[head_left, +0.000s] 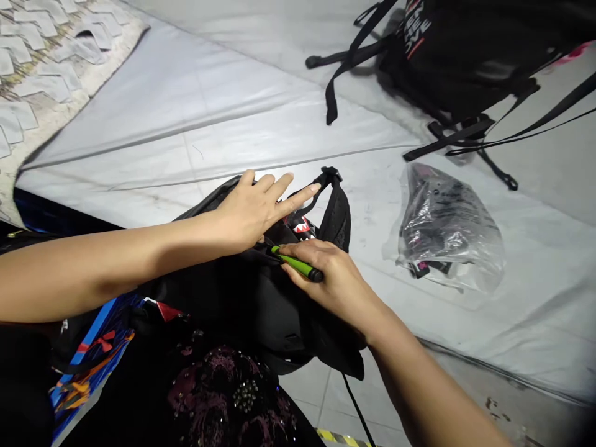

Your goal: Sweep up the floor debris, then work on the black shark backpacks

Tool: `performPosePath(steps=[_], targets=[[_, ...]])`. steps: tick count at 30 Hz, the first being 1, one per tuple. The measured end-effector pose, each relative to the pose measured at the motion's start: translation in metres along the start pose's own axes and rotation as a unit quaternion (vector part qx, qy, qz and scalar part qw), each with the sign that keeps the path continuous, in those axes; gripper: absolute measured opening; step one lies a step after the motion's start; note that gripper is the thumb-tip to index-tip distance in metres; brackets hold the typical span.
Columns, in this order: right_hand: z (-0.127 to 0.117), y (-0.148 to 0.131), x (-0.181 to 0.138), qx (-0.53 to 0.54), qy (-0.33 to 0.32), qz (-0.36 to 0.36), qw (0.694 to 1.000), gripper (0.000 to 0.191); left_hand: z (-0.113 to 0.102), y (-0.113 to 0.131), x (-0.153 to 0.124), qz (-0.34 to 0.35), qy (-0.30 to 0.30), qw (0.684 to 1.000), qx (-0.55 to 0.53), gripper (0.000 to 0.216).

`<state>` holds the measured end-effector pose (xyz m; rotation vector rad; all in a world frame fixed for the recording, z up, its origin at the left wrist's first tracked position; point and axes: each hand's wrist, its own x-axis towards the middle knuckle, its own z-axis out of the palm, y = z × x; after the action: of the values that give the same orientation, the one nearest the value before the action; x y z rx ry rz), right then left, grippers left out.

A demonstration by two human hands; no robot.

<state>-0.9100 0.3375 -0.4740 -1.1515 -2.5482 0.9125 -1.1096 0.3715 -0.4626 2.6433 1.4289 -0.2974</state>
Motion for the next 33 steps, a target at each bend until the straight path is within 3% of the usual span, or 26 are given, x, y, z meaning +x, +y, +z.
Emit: performPosePath(steps=[5,16,23,26,29,33], targets=[[0.012,0.005,-0.007,0.015,0.055,-0.029,0.998,0.02,0.003,-0.005,0.001,0.012,-0.016,1.0,0.013,0.126],[0.008,0.007,-0.003,0.056,0.05,-0.017,0.997,0.021,0.001,0.0,-0.002,-0.011,-0.004,1.0,0.015,0.098],[0.002,-0.011,0.011,-0.089,-0.008,0.031,0.995,0.017,0.005,0.0,-0.001,-0.01,0.005,1.0,0.019,0.098],[0.0,-0.017,0.013,-0.097,-0.007,0.027,0.995,0.016,0.004,-0.005,-0.002,-0.005,0.004,1.0,0.019,0.101],[-0.001,-0.019,0.009,-0.115,-0.005,0.036,0.993,0.014,-0.003,-0.016,-0.007,-0.001,-0.029,0.999,0.022,0.118],[0.009,-0.021,0.009,-0.101,0.023,0.033,0.994,0.015,-0.016,-0.032,-0.017,-0.05,-0.117,0.992,0.009,0.137]])
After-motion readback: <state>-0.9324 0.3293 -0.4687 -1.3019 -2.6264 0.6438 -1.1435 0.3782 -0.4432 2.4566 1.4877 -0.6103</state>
